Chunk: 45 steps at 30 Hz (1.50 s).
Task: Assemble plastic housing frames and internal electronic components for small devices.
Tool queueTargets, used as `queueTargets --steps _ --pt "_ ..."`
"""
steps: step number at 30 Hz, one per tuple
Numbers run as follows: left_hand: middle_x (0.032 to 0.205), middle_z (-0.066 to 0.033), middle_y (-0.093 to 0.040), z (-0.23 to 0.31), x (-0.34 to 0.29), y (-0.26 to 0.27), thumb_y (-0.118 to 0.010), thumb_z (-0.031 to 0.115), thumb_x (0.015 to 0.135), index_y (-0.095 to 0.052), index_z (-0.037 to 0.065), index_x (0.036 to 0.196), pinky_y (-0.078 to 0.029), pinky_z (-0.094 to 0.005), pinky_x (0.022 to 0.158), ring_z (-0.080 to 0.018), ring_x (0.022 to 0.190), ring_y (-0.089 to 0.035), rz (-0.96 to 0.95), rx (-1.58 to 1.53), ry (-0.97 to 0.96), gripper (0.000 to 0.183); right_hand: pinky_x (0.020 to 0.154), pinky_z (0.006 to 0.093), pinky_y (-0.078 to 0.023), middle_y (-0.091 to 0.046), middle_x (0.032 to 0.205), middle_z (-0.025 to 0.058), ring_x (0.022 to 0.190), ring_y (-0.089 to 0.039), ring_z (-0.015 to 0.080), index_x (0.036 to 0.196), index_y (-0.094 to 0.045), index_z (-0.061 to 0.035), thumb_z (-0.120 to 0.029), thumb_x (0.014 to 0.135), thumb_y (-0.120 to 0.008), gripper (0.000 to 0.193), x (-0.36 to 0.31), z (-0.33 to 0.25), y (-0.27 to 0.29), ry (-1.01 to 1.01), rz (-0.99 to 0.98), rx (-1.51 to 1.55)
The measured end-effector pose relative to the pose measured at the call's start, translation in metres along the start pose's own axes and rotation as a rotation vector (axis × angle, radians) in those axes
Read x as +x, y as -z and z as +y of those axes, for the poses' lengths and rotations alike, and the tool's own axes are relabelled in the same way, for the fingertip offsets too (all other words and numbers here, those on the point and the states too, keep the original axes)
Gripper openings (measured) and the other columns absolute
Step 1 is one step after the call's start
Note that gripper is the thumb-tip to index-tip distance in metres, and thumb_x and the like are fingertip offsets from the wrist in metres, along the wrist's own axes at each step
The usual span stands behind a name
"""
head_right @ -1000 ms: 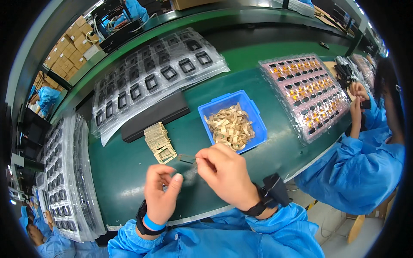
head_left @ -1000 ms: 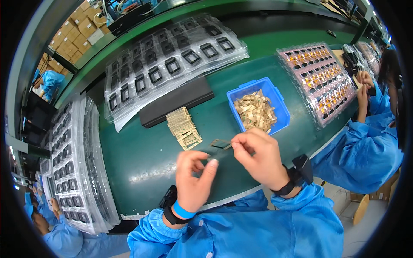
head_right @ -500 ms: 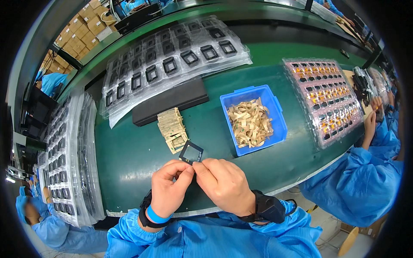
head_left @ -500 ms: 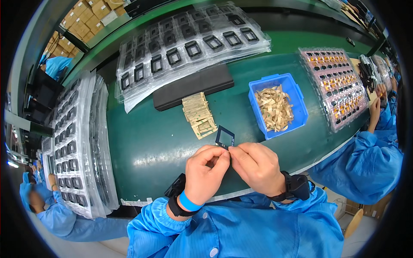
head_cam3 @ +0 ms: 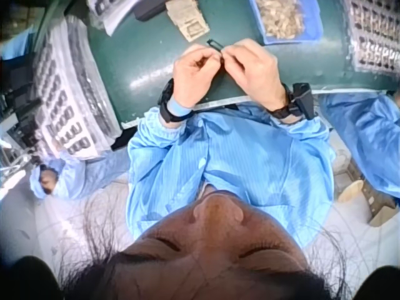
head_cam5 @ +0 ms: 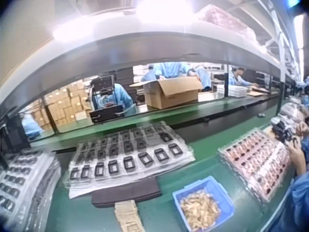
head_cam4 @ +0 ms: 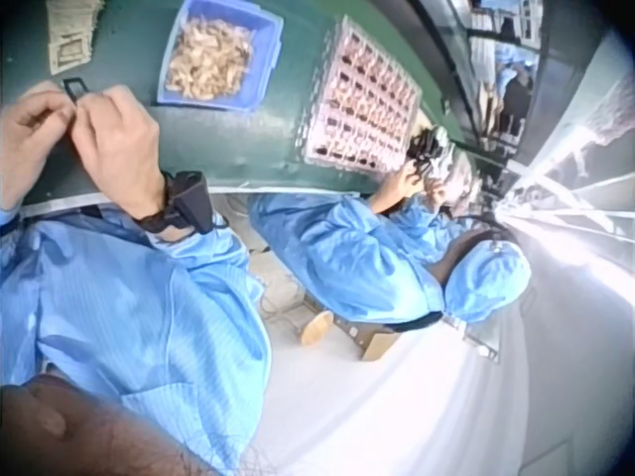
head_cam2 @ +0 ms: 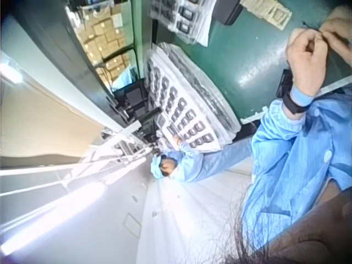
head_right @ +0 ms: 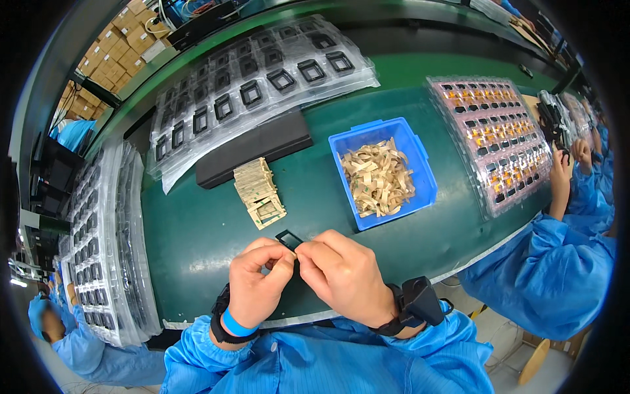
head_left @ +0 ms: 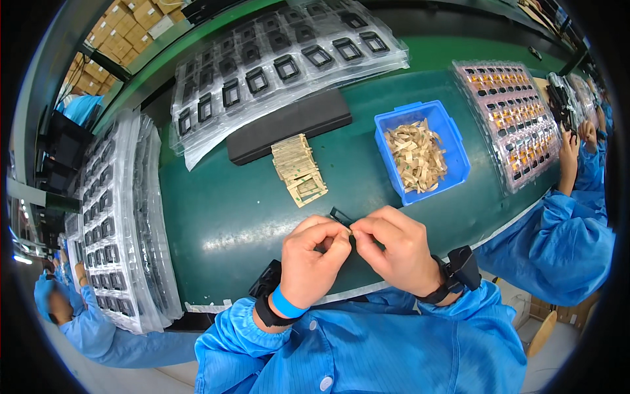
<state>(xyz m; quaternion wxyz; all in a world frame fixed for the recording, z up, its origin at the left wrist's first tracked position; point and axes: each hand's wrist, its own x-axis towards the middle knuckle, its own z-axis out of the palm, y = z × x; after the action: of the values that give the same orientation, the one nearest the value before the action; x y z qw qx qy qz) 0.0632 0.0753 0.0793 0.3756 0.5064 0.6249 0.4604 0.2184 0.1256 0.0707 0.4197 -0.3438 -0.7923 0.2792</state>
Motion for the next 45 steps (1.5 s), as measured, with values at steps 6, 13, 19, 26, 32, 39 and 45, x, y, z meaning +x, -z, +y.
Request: queueTargets --steps 6,13,19,26,32,39,45 --pt "0.084 -0.0045 -0.064 0.003 0.003 -0.003 -0.066 0.000 0.086 -0.070 -0.003 0.088 -0.045 -0.0238 0.065 -0.0093 0.072 -0.056 -0.025 -0.024 -0.009 0.006 0.058 0.0326 -0.052 -0.063 0.081 0.0108 0.065 -0.064 0.0241 0.091 -0.069 -0.0010 -0.001 0.081 -0.070 0.010 -0.001 0.006 0.009 -0.142 0.015 0.125" --pt "0.081 -0.0033 -0.063 0.010 0.017 -0.006 -0.068 0.003 0.087 -0.071 -0.003 0.088 -0.043 -0.0225 0.061 -0.0068 0.068 -0.054 -0.058 -0.026 -0.029 0.007 0.060 0.0241 -0.049 -0.063 0.082 0.0071 0.067 -0.061 0.0115 0.093 -0.069 0.0023 0.000 0.086 -0.067 0.008 0.005 0.021 0.055 -0.347 0.252 0.176" --pt "0.080 -0.0034 -0.064 0.024 0.059 -0.045 -0.071 0.004 0.083 -0.074 -0.001 0.089 -0.043 -0.0220 0.059 -0.0062 0.065 -0.053 -0.095 -0.012 -0.135 0.008 0.058 0.0199 -0.046 -0.059 0.084 0.0030 0.067 -0.059 0.0071 0.097 -0.068 0.0052 0.002 0.090 -0.065 0.008 -0.001 0.027 0.081 -0.371 0.421 0.184" --pt "0.083 -0.0058 -0.068 0.013 0.083 -0.072 -0.064 0.002 0.087 -0.074 -0.001 0.098 -0.047 -0.0234 0.058 -0.0064 0.064 -0.055 -0.063 0.065 -0.303 0.015 0.058 0.0198 -0.046 -0.059 0.084 0.0029 0.067 -0.059 0.0067 0.098 -0.068 0.0048 0.002 0.090 -0.065 0.009 -0.008 0.029 0.089 -0.379 0.471 0.173" --pt "0.086 -0.0061 -0.070 0.027 0.082 -0.069 -0.057 0.015 0.098 -0.070 -0.001 0.107 -0.047 -0.0241 0.059 -0.0070 0.066 -0.056 -0.116 -0.005 -0.145 0.022 0.060 0.0214 -0.048 -0.062 0.085 0.0048 0.070 -0.061 0.0083 0.096 -0.069 0.0032 0.001 0.089 -0.067 0.008 -0.004 0.027 0.083 -0.379 0.495 0.137" --pt "0.084 -0.0041 -0.069 0.036 0.057 -0.041 -0.059 0.018 0.099 -0.068 0.001 0.095 -0.043 -0.0211 0.060 -0.0052 0.062 -0.050 -0.313 -0.266 0.253 0.019 0.063 0.0327 -0.052 -0.063 0.085 0.0112 0.072 -0.063 0.0243 0.095 -0.070 -0.0023 0.004 0.075 -0.073 0.021 -0.006 0.017 0.052 0.138 0.339 -0.432" --pt "0.085 -0.0038 -0.069 0.009 0.035 -0.002 -0.061 0.011 0.095 -0.068 0.001 0.090 -0.045 -0.0203 0.066 -0.0051 0.070 -0.055 -0.158 -0.373 0.210 0.013 0.059 0.0301 -0.050 -0.063 0.083 0.0091 0.068 -0.063 0.0194 0.095 -0.071 -0.0025 0.001 0.077 -0.074 0.018 -0.001 0.007 0.041 0.053 0.078 -0.036"
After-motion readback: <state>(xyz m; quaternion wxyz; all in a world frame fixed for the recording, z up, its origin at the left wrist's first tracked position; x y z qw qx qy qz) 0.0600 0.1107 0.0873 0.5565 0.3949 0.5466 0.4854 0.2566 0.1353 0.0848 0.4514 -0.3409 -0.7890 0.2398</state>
